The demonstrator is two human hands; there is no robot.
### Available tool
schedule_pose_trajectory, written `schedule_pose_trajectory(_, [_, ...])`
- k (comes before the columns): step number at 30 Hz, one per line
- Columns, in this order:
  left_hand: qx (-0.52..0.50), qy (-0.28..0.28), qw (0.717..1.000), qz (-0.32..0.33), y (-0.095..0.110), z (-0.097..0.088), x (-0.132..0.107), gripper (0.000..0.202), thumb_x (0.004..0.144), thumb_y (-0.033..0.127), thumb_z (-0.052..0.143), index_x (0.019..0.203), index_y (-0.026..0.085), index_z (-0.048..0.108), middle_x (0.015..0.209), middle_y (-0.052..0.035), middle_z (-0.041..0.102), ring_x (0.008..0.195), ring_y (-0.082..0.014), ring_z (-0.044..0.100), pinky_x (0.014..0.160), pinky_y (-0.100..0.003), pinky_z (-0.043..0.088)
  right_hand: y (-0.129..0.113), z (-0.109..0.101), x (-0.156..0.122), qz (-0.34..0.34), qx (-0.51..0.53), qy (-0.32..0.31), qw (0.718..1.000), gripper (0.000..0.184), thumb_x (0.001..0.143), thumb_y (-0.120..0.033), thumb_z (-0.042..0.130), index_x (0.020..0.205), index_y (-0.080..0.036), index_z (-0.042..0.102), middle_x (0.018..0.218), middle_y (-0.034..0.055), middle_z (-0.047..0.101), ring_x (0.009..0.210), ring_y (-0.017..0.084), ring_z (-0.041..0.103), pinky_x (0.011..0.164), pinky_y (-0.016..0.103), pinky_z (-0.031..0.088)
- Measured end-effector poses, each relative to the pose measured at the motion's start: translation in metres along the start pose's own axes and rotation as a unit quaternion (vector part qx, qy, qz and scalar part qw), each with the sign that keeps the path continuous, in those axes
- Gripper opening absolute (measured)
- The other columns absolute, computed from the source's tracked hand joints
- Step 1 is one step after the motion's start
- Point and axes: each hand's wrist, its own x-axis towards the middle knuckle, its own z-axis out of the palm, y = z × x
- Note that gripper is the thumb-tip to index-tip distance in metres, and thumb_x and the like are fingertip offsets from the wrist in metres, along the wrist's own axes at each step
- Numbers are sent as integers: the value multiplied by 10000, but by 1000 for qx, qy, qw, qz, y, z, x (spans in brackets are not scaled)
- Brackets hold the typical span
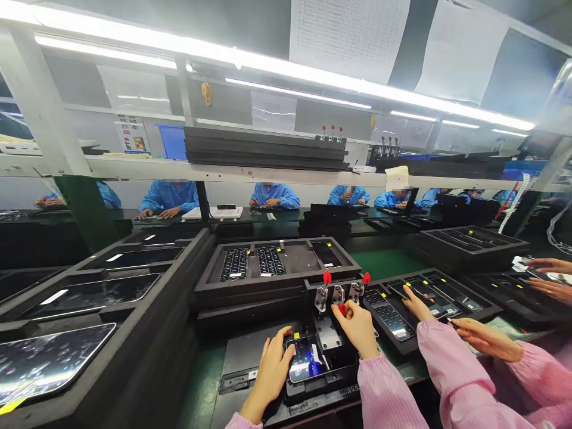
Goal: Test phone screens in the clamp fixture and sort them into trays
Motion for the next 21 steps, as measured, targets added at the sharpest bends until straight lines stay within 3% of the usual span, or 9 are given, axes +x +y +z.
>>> schedule_pose_trajectory(9, [61,-20,997,33,8,-3,-3,398,905,386,272,1276,275,362,1312,-19,459,1225,-187,382,1081,-481,103,0,-7,-2,12,62,41,997,489,748,-536,501,482,-200,266,458,-63,268,453,72,271,464,205,261])
schedule_pose_trajectory(14, [88,-55,994,43,19,-1,-1,438,918,376,213,1342,281,273,1353,-33,411,1252,-194,337,1065,-534,74,-5,-25,1,37,103,178,978,430,802,-489,456,524,-199,304,498,-60,277,475,73,283,475,206,278])
schedule_pose_trajectory(16, [89,-72,992,51,24,4,2,452,920,356,192,1362,267,236,1375,-42,382,1264,-196,319,1059,-549,53,-9,-35,10,45,109,239,964,339,816,-469,447,632,-184,425,566,-43,378,511,82,348,514,208,324])
schedule_pose_trajectory(18, [94,-85,990,56,28,10,5,465,919,326,181,1377,251,202,1396,-53,353,1271,-200,308,1053,-561,31,-15,-44,25,38,114,261,958,312,806,-463,468,863,-160,511,740,5,508,558,89,415,556,218,375])
schedule_pose_trajectory(21, [102,-90,989,53,31,15,9,473,916,320,184,1385,254,179,1400,-54,354,1270,-209,311,1040,-585,4,-23,-56,45,-11,109,173,979,389,803,-461,477,1050,-164,529,957,67,570,626,109,488,592,243,420])
